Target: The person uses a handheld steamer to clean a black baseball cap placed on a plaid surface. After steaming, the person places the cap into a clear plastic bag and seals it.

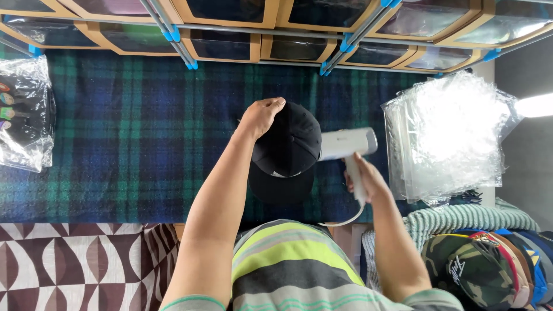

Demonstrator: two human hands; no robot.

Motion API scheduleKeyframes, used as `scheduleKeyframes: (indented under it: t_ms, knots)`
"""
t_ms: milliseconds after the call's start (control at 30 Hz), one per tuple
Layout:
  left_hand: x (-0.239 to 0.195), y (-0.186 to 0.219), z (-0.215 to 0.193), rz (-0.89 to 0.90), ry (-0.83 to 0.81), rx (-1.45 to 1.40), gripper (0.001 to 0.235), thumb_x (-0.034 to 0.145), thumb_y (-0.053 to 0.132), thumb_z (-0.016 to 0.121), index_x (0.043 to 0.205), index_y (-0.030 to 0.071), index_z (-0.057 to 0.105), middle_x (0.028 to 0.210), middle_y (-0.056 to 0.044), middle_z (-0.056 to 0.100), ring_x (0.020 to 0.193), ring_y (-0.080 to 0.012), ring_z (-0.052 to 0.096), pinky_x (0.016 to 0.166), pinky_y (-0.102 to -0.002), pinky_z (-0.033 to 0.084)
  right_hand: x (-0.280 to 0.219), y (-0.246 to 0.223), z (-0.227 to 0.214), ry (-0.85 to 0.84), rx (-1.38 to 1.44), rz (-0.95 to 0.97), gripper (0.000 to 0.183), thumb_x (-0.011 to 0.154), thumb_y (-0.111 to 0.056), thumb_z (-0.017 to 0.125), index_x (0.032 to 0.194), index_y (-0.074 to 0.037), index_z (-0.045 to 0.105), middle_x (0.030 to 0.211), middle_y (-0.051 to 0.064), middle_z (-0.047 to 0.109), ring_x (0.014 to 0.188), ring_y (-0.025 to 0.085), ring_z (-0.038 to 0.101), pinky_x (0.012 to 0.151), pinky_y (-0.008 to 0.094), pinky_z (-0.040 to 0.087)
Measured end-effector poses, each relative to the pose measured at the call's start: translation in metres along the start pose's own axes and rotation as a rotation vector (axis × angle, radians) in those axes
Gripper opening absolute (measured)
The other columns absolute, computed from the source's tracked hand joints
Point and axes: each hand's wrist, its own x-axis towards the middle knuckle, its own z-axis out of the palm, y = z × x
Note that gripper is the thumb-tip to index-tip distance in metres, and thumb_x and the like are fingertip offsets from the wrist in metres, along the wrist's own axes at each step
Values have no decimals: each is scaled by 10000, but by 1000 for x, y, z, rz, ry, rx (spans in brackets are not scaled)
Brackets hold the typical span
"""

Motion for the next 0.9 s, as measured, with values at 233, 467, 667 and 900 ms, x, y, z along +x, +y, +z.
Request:
scheduleKeyframes:
  t_ms: [233,467,667,900]
  knots:
    - [-10,7,-2,16,-6,22,521,941,636,536,1341,339,690,1299,2,717,1284,-262,621,1101,-419,483,-71,9,20,58,52,-506,377,1105,-357,503,1070,6,598,666,213,598,397,298,616,313,433,533]
    - [10,-4,4,47,6,13,518,953,594,557,1339,281,701,1295,-54,722,1275,-314,624,1094,-452,486,-69,-78,50,142,-759,-1088,447,1011,-379,698,681,-84,631,484,118,575,412,312,571,409,377,471]
    - [12,-5,4,36,12,20,514,978,607,528,1347,291,695,1279,-36,727,1257,-299,638,1074,-455,501,-15,-177,53,-109,-744,-614,454,1008,-501,623,1096,-56,649,619,196,643,450,301,643,392,430,565]
    - [-21,15,-4,-4,-2,40,515,954,600,538,1363,322,680,1332,11,701,1296,-240,613,1121,-398,465,69,-99,-11,-162,-356,-86,440,996,-513,593,1081,-82,613,680,183,602,441,278,598,348,426,520]
